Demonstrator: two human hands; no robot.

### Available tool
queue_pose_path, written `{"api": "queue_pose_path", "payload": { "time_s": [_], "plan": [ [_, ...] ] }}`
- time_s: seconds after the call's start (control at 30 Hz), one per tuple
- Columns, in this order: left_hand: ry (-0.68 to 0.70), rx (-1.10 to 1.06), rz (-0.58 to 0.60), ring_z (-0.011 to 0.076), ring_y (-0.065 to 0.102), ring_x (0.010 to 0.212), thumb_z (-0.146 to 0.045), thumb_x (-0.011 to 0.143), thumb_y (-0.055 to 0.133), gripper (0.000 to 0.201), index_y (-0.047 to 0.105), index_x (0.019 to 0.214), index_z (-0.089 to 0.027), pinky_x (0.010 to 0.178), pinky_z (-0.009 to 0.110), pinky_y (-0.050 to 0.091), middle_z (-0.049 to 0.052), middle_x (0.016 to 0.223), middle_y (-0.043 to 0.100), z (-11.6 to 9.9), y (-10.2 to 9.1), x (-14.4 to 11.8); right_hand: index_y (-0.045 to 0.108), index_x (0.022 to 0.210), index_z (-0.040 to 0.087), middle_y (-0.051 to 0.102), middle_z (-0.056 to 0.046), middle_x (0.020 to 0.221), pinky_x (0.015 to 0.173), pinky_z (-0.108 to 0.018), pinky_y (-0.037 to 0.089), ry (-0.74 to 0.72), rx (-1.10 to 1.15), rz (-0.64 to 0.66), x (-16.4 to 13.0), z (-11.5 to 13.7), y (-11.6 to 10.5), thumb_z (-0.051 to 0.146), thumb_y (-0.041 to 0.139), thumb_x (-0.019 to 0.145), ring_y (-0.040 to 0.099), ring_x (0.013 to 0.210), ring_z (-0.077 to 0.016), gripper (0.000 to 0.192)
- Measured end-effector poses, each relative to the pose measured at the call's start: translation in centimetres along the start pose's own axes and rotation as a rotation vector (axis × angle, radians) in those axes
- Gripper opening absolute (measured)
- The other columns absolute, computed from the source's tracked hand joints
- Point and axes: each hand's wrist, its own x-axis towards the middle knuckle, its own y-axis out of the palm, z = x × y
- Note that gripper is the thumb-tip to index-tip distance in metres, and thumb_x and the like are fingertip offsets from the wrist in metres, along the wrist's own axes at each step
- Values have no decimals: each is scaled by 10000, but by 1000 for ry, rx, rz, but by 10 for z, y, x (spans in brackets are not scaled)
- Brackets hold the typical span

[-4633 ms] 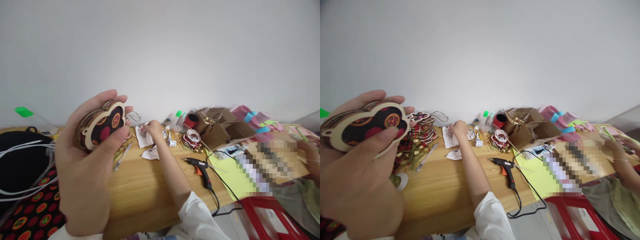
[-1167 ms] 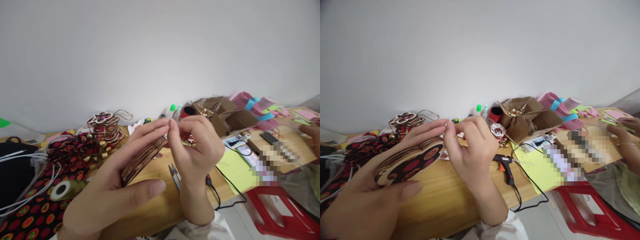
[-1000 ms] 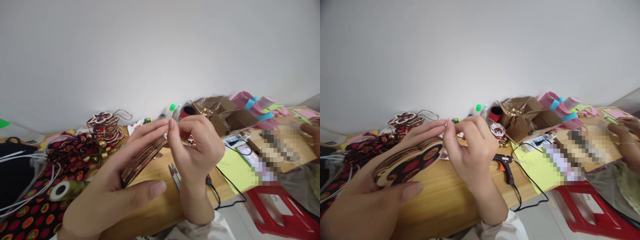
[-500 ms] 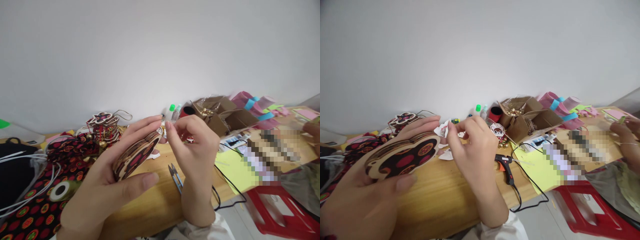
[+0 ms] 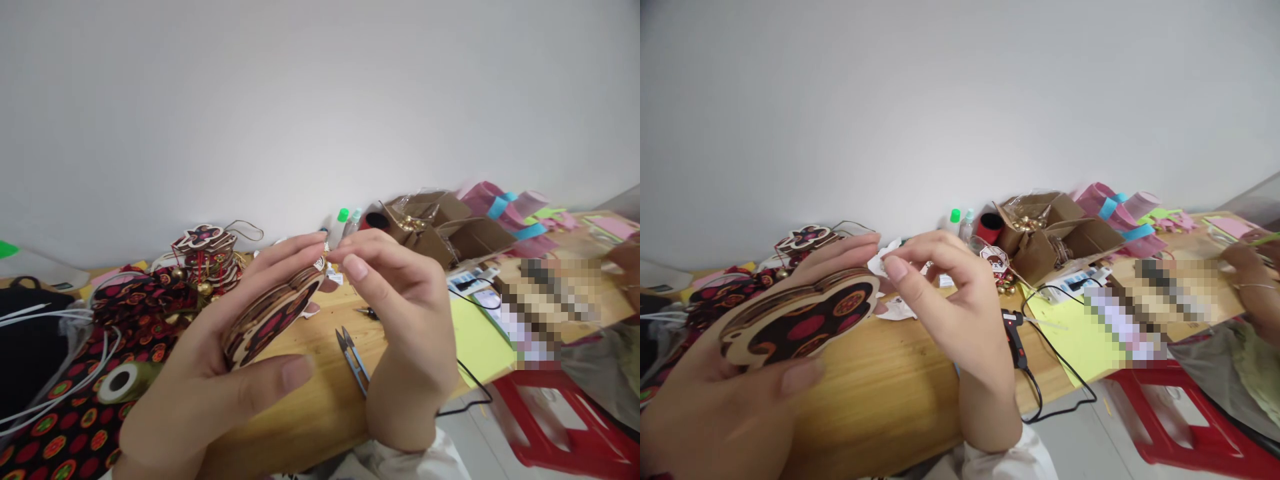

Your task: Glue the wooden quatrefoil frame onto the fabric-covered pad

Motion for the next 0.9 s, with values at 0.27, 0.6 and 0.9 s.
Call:
{"api": "queue_pose_path", "payload": {
  "time_s": [0.27, 0.6, 0.9],
  "plan": [
    [-32, 6, 7, 301, 299, 1485, -324, 806, 742, 527, 612, 1311, -404, 1161, 368, 403, -81, 1511, 476, -3, 2, 0, 729, 813, 212, 684, -7, 826, 638, -263, 546, 22, 40, -14, 0, -4, 3, 186, 702, 818, 641, 755, -115, 38],
    [-30, -35, 9, 282, 301, 1485, -338, 800, 757, 544, 610, 1321, -382, 1147, 313, 413, -73, 1508, 480, -3, 4, 0, 692, 784, 194, 662, -7, 805, 631, -255, 535, 42, 24, -26, -1, -6, 3, 198, 691, 830, 622, 733, -109, 46],
    [-16, -7, 21, 262, 306, 1485, -347, 802, 753, 556, 598, 1335, -381, 1178, 312, 363, -73, 1496, 496, -2, 4, -2, 668, 778, 198, 652, -5, 802, 614, -250, 519, 20, 4, -42, -1, -7, 0, 196, 666, 850, 612, 720, -111, 72]
  ]
}}
